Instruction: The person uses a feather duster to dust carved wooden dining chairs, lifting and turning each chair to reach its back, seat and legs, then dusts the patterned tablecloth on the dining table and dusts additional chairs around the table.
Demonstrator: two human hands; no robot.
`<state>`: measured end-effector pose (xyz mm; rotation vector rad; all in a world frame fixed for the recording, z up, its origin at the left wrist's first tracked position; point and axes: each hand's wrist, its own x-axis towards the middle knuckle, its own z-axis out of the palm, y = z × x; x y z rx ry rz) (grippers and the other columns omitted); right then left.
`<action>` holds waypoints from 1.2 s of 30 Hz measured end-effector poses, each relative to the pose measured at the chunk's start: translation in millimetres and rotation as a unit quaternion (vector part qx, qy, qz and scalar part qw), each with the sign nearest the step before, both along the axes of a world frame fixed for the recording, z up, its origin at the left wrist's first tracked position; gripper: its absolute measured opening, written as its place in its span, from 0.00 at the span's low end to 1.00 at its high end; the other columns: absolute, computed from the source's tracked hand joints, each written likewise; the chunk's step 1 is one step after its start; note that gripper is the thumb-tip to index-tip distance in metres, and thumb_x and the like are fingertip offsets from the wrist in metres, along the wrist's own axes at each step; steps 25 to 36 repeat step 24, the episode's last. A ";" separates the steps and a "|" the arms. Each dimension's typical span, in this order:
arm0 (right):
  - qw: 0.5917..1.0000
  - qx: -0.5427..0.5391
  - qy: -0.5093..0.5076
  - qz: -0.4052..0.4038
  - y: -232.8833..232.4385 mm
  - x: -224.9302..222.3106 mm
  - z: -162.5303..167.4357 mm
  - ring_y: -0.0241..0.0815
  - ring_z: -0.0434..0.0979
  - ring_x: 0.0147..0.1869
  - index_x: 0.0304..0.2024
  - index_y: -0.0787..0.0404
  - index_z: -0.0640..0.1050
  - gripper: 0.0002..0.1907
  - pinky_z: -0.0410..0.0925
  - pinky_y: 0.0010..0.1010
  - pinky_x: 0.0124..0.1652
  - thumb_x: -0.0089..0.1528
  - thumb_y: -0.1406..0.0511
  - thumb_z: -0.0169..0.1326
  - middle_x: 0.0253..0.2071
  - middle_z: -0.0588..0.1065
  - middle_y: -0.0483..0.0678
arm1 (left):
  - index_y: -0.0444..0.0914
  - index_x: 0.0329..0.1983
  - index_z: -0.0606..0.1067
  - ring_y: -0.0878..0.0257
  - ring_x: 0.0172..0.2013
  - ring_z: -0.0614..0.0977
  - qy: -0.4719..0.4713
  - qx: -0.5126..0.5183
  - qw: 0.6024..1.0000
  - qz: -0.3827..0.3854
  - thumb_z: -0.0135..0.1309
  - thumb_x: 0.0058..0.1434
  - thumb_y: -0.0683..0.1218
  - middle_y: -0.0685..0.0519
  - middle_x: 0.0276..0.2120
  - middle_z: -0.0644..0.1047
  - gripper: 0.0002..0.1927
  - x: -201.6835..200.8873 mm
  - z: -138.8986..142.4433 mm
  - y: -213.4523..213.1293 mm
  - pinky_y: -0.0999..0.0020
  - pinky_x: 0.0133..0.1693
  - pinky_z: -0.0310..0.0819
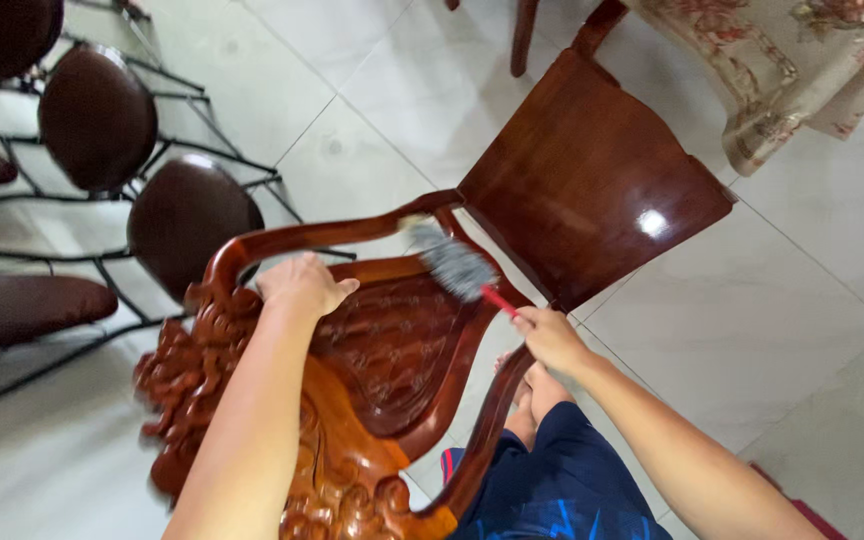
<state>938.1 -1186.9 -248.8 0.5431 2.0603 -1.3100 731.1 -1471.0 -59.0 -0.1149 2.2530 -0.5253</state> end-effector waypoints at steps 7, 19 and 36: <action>0.998 0.030 0.042 -0.027 40.3 11.6 -37.0 0.57 0.81 0.50 0.49 0.57 0.81 0.15 0.71 0.42 0.49 0.65 0.59 0.51 0.44 0.81 0.56 | 0.40 0.63 0.73 0.54 0.58 0.80 -0.063 -0.025 0.996 -0.051 0.51 0.57 0.79 0.50 0.58 0.78 0.47 -26.3 -33.8 55.2 0.56 0.55 0.74; 0.981 0.140 -0.131 0.017 64.9 -10.4 -38.0 0.64 0.80 0.54 0.41 0.66 0.82 0.14 0.72 0.48 0.53 0.60 0.65 0.51 0.45 0.79 0.67 | 0.40 0.61 0.74 0.56 0.59 0.78 -0.136 0.037 0.970 -0.199 0.40 0.68 0.73 0.50 0.58 0.78 0.37 -20.1 -131.9 128.3 0.58 0.58 0.72; 0.991 0.085 -0.095 -0.051 16.2 -105.6 -28.7 0.65 0.78 0.55 0.46 0.67 0.80 0.15 0.71 0.48 0.54 0.62 0.65 0.50 0.48 0.77 0.68 | 0.43 0.63 0.72 0.53 0.59 0.78 -0.153 0.044 0.969 -0.191 0.38 0.69 0.71 0.49 0.56 0.79 0.34 -18.3 -151.2 138.5 0.57 0.59 0.72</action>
